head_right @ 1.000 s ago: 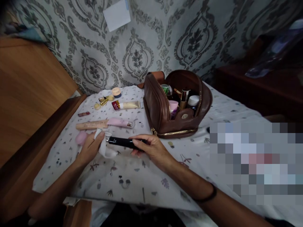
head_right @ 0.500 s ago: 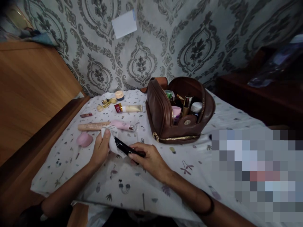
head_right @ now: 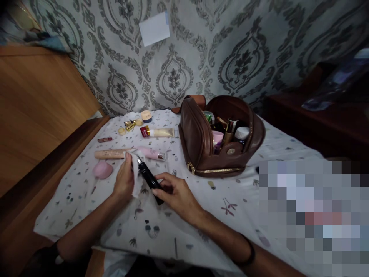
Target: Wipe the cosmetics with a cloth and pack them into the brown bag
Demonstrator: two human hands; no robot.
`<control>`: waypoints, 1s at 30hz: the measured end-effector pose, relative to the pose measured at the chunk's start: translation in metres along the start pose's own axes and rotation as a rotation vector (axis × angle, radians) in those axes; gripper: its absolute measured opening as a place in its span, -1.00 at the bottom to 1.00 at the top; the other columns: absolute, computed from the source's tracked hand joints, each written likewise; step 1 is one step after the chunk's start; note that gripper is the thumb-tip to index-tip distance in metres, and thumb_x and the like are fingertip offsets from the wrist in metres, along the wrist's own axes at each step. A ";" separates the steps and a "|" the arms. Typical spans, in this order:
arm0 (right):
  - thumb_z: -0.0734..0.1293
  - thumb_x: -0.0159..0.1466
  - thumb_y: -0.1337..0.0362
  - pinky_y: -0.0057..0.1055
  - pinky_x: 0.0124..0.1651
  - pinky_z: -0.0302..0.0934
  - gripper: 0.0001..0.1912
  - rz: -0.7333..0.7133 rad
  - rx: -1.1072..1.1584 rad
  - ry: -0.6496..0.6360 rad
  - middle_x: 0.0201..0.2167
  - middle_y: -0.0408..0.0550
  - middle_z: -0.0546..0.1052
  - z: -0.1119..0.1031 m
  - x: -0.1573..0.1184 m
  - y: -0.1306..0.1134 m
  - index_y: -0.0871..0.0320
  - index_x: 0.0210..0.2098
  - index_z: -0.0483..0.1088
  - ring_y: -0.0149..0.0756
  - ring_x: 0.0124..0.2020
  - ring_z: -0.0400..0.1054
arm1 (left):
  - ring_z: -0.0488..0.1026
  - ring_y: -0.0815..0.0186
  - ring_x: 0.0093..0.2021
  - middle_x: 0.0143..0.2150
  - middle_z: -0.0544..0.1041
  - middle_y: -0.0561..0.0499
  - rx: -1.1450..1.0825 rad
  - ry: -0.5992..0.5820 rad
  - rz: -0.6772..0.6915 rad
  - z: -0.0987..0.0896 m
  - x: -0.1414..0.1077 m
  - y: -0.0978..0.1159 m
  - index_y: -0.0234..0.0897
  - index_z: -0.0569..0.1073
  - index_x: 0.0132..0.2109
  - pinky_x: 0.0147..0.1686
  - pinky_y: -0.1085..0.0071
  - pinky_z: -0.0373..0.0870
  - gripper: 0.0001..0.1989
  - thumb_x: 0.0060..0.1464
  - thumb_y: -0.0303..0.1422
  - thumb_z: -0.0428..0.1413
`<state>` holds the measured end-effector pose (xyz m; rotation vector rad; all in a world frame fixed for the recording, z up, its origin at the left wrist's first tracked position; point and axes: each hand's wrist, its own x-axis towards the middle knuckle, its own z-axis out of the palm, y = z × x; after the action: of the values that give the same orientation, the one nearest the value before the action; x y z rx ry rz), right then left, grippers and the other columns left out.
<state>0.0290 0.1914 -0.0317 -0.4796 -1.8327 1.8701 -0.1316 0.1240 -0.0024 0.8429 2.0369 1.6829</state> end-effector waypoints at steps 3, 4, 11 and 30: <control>0.37 0.20 0.22 -0.50 -0.40 0.16 -0.77 -0.033 -0.052 0.049 -0.50 -0.21 0.44 0.008 0.002 0.000 0.16 -0.17 0.41 -0.42 -0.46 0.29 | 0.38 0.29 -0.39 -0.42 0.44 0.01 -0.073 -0.068 -0.119 0.006 -0.007 -0.003 -0.28 0.47 -0.32 -0.42 0.43 0.32 -0.34 0.13 0.26 -0.09; 0.36 0.18 0.26 -0.50 -0.39 0.17 -0.79 -0.044 -0.063 0.059 -0.48 -0.20 0.44 0.011 0.003 0.000 0.16 -0.18 0.40 -0.41 -0.46 0.29 | 0.36 0.31 -0.41 -0.43 0.42 0.03 -0.125 -0.119 -0.123 0.008 -0.009 -0.004 -0.29 0.47 -0.30 -0.45 0.45 0.30 -0.34 0.09 0.27 -0.05; 0.31 0.22 0.27 -0.48 -0.41 0.14 -0.91 -0.146 -0.365 -0.004 -0.51 -0.17 0.44 0.017 0.006 -0.009 0.16 -0.37 0.40 -0.39 -0.47 0.28 | 0.25 0.43 -0.46 -0.44 0.33 0.14 -0.264 -0.398 0.030 -0.002 -0.004 -0.005 -0.27 0.40 -0.19 -0.44 0.53 0.26 -0.56 0.12 0.06 0.13; 0.43 0.18 -0.04 -0.49 -0.42 0.27 -0.59 -0.101 0.042 0.035 -0.45 -0.14 0.50 -0.005 0.011 -0.004 0.21 -0.25 0.46 -0.46 -0.52 0.36 | 0.41 0.19 -0.27 -0.28 0.45 0.00 0.776 -0.863 0.480 -0.032 0.003 0.010 -0.22 0.31 -0.21 -0.29 0.34 0.27 -0.66 0.26 -0.02 -0.02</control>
<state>0.0229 0.2021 -0.0268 -0.3944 -1.7583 1.8176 -0.1518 0.1027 0.0149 1.9909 1.8471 0.3953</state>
